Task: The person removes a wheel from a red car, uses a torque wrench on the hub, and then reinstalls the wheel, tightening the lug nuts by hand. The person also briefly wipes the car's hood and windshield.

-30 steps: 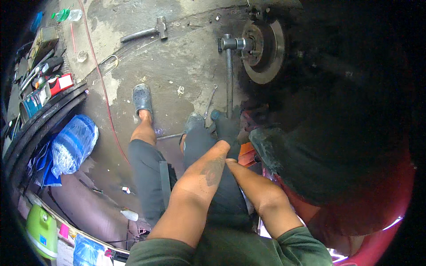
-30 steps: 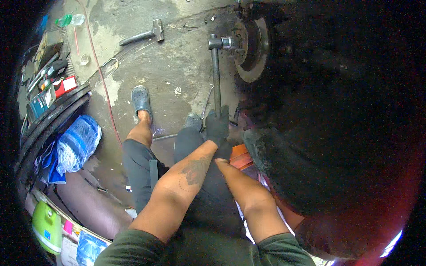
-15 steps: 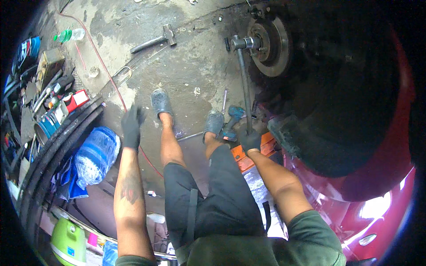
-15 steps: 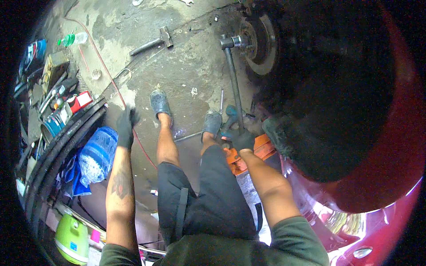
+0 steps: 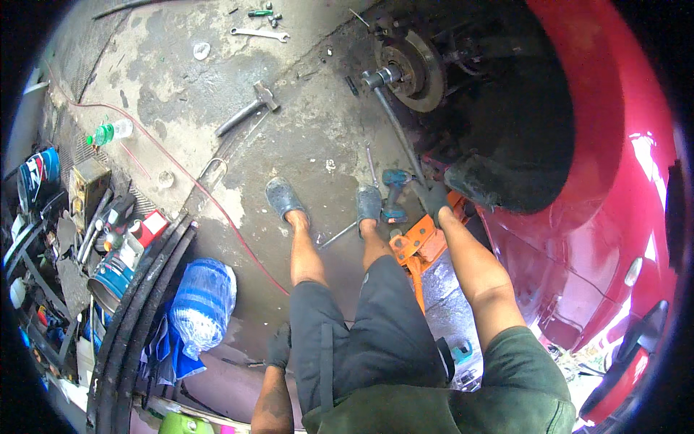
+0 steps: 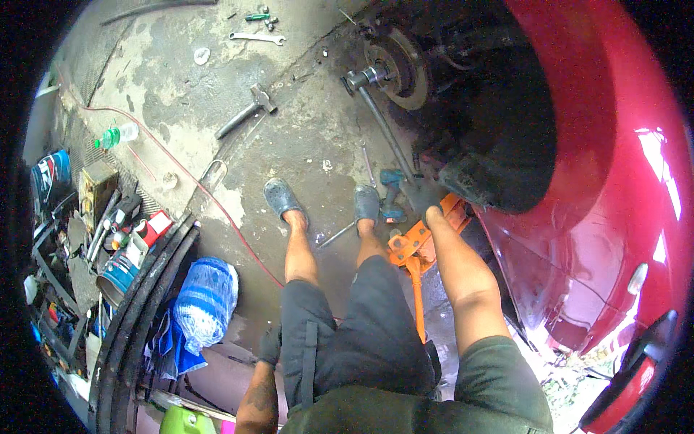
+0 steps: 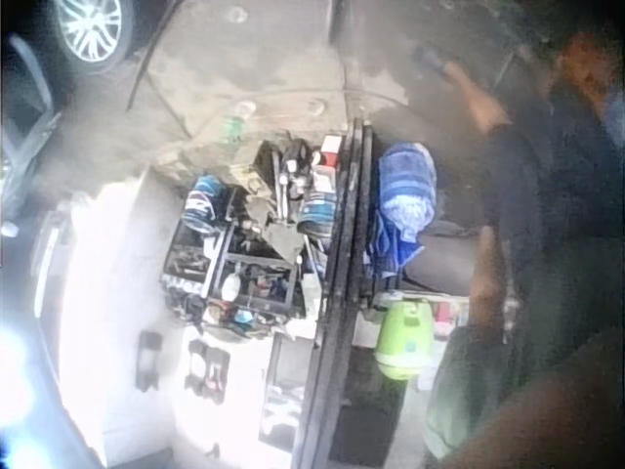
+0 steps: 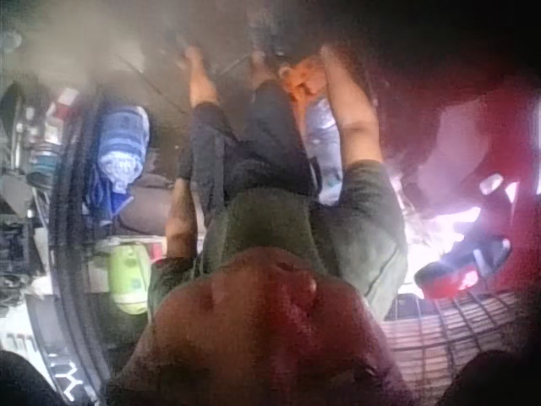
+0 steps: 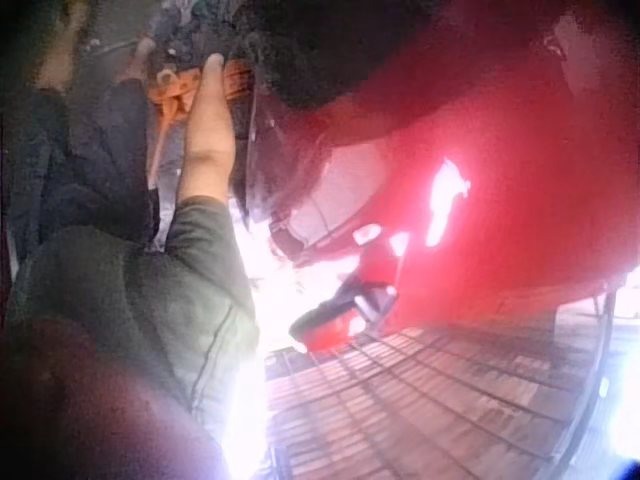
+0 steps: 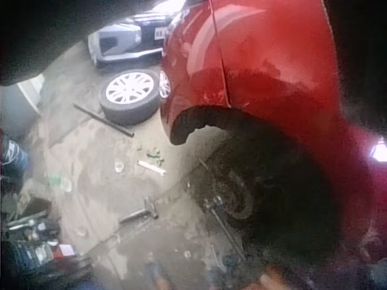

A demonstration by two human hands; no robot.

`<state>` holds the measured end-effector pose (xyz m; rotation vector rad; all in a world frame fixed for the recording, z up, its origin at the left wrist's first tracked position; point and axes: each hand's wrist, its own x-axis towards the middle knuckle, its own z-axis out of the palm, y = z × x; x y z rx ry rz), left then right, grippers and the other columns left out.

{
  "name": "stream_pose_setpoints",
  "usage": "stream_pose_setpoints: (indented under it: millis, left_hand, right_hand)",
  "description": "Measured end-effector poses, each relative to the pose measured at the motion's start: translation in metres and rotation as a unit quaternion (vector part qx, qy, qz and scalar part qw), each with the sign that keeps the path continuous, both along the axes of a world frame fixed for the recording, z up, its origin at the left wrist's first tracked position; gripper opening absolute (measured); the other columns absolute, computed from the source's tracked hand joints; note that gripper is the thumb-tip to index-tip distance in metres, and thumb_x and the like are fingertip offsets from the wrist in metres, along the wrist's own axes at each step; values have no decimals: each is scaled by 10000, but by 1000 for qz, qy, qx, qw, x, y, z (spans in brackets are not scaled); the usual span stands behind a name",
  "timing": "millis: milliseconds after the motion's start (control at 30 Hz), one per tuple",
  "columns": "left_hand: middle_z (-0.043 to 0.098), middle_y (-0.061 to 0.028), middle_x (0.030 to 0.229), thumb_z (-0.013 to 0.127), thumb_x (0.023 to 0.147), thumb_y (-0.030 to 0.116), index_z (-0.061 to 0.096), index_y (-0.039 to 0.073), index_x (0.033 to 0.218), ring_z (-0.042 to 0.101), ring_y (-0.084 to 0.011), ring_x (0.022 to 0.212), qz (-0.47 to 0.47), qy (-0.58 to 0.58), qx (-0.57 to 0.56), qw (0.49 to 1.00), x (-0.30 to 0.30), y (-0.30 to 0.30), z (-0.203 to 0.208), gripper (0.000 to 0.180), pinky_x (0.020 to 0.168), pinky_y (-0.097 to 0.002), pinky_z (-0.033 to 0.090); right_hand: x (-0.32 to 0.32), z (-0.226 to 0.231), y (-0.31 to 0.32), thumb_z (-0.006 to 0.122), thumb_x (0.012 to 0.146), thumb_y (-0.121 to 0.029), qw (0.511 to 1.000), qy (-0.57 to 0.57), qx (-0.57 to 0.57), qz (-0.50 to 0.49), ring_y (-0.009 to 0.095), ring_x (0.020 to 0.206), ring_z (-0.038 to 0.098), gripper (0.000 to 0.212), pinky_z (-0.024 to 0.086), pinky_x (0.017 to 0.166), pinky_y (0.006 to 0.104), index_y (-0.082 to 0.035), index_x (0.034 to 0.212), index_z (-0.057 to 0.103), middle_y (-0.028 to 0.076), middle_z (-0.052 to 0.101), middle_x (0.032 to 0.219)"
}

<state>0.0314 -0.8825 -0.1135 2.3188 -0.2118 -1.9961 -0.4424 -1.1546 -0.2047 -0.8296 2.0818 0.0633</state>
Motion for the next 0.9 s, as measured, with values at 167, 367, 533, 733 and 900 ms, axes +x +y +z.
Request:
stream_pose_setpoints:
  millis: [167,367,533,733,900]
  left_hand:
    - [593,-36,727,532,950,271,624,28,839,519,-124,639,43,-29,-50,997,45,-23,-17,283,580,-283,427]
    - [598,-46,735,547,950,273,628,28,835,542,-126,655,27,-45,-54,997,53,-69,8,282,599,-281,450]
    - [628,-84,842,512,957,368,596,12,921,599,-162,747,-46,10,-64,997,57,-96,18,368,669,-306,508]
    - [646,-115,878,472,977,284,606,0,976,635,-201,784,-4,6,-64,998,73,-75,9,314,702,-307,526]
    - [630,-62,799,512,961,305,617,43,948,598,-166,689,-77,-21,-122,989,75,-31,-4,283,627,-310,490]
  right_hand:
    - [36,8,11,615,861,-352,988,102,-98,60,370,847,643,366,468,720,444,-9,982,658,228,663,868]
    - [71,40,3,533,854,-498,986,-25,42,161,382,922,637,502,484,779,452,-34,999,661,231,658,966]
    - [110,-55,-28,594,812,-455,919,-33,218,326,332,934,654,464,496,790,420,-46,1012,686,201,660,1032]
    - [208,-83,-36,601,807,-394,891,-79,251,369,329,948,655,434,503,797,423,-39,1044,676,198,659,1049]
    - [284,-72,-60,607,803,-344,886,-113,233,385,326,959,655,415,509,804,426,-32,1071,668,195,658,1063]
